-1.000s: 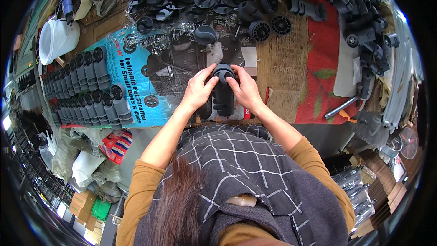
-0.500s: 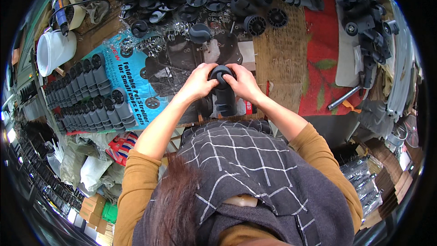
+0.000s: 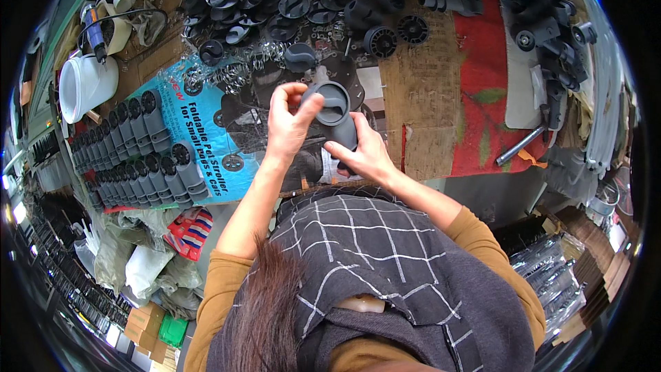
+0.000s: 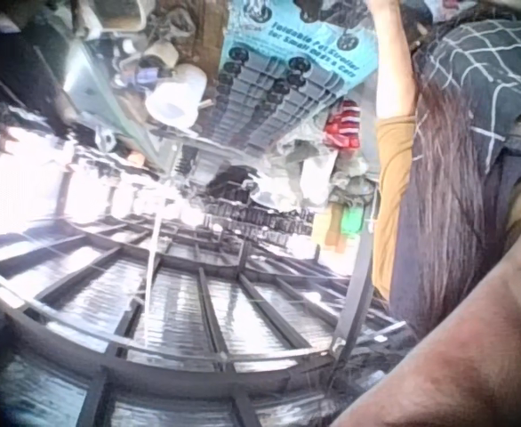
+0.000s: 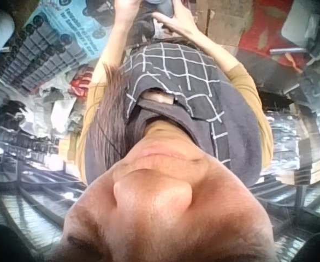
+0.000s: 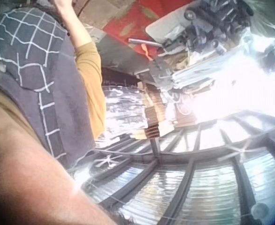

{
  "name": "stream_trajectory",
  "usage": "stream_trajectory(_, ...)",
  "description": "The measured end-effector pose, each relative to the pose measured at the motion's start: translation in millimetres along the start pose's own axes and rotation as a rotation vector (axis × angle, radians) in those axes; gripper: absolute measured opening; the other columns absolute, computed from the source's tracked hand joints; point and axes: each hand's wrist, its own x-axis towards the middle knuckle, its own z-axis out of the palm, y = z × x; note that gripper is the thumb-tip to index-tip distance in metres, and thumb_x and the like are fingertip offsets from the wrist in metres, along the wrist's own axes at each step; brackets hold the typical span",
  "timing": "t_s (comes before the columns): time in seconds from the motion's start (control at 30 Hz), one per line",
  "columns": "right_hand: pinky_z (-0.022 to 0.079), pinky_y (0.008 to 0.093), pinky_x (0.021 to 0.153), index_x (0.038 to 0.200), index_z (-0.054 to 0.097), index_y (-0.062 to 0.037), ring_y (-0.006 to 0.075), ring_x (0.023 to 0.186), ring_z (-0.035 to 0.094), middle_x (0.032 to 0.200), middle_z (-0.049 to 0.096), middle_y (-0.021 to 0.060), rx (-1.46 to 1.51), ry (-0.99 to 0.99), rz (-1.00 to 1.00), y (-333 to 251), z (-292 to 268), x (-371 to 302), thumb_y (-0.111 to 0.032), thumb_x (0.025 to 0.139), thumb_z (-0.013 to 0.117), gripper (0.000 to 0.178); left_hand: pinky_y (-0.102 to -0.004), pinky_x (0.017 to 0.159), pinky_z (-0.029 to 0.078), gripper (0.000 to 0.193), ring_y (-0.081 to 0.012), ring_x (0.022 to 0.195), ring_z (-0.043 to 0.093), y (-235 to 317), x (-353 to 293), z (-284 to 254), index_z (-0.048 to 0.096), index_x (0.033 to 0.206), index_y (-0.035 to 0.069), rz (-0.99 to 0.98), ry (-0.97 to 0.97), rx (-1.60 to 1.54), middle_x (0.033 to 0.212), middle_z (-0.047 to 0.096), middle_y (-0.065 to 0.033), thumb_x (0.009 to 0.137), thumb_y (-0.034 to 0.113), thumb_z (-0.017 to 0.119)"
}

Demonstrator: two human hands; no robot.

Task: The person repeatedly picks up small black plastic components from a cluttered workbench, fits them together by hand, and places the assembled units into a white bag. The process is repeated multiple times with similar parts.

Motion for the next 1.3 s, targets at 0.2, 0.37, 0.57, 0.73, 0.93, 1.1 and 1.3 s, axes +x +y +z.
stream_trajectory(0.2, 0.043, 0.031, 0.089, 0.125, 0.044, 0.0019, 0.016, 0.1, 0.052, 0.112, 0.055, 0.0093, 0.927, -0.226, 0.029, -31.7, 0.0, -21.4, -0.031, 0.088, 0.061, 0.053, -0.0286, 0.087, 0.042, 0.078, -0.0155, 0.098, 0.055, 26.1, -12.4, 11.9, 0.055, 0.115, -0.002, 0.226, -0.025, 0.032, 0.105, 0.062, -0.0096, 0.088, 0.069, 0.042)
stream_trajectory(0.37, 0.043, 0.0313, 0.088, 0.126, 0.044, 0.0005, 0.0171, 0.099, 0.053, 0.111, 0.056, 0.0107, 0.668, -0.177, -0.082, -34.3, -5.1, -26.1, -0.034, 0.085, 0.064, 0.057, -0.0271, 0.085, 0.042, 0.07, -0.0142, 0.094, 0.055, 38.6, -18.9, 17.0, 0.056, 0.114, -0.002, 0.202, -0.018, -0.133, 0.1, 0.063, -0.0074, 0.093, 0.062, 0.04)
stream_trajectory(0.57, 0.043, 0.0355, 0.09, 0.128, 0.042, -0.0005, 0.0224, 0.102, 0.055, 0.113, 0.057, 0.0155, 0.446, -0.038, -0.149, -27.7, -0.1, -32.6, -0.041, 0.081, 0.066, 0.066, -0.0274, 0.082, 0.046, 0.053, -0.0122, 0.087, 0.059, 56.5, -29.8, 19.4, 0.06, 0.108, 0.003, -0.245, -0.069, -0.637, 0.097, 0.064, -0.0055, 0.098, 0.051, 0.039)
stream_trajectory(0.73, 0.044, 0.0377, 0.086, 0.119, 0.045, 0.0002, 0.0242, 0.095, 0.056, 0.107, 0.055, 0.015, 0.384, 0.079, -0.152, -34.3, -12.0, -29.5, -0.044, 0.081, 0.064, 0.062, -0.0278, 0.079, 0.046, 0.048, -0.0129, 0.082, 0.059, 52.5, -34.5, 31.0, 0.059, 0.107, -0.001, -0.008, -0.052, -0.561, 0.093, 0.063, -0.0057, 0.1, 0.042, 0.038)
stream_trajectory(0.93, 0.035, 0.0415, 0.065, 0.071, 0.05, -0.0083, 0.0315, 0.068, 0.045, 0.067, 0.05, 0.0108, -0.242, 0.541, -0.764, -33.3, -38.6, -7.7, -0.033, 0.093, 0.051, 0.033, -0.0265, 0.081, 0.044, 0.046, -0.0125, 0.086, 0.056, 46.8, -44.0, 44.2, 0.059, 0.107, -0.001, -0.009, -0.173, -0.47, 0.097, 0.062, -0.0067, 0.1, 0.039, 0.038)
stream_trajectory(1.1, 0.036, 0.0412, 0.064, 0.067, 0.049, -0.0077, 0.0312, 0.066, 0.046, 0.064, 0.05, 0.0105, -0.203, 0.599, -0.624, -26.1, -46.6, -18.9, -0.038, 0.091, 0.055, 0.039, -0.0268, 0.08, 0.045, 0.046, -0.0116, 0.085, 0.055, 48.8, -41.0, 56.6, 0.058, 0.11, 0.0, 0.095, -0.191, -0.377, 0.097, 0.062, -0.0058, 0.1, 0.04, 0.037)
stream_trajectory(1.3, 0.044, 0.0419, 0.095, 0.138, 0.029, -0.0024, 0.0371, 0.111, 0.057, 0.12, 0.056, 0.0236, 0.149, 0.333, -0.318, -11.3, -50.3, -48.1, -0.037, 0.07, 0.08, 0.092, -0.0363, 0.075, 0.054, 0.054, -0.0226, 0.078, 0.066, 56.2, -19.8, 86.8, 0.062, 0.103, 0.004, -0.365, -0.252, -0.617, 0.092, 0.067, -0.0106, 0.095, 0.051, 0.038)
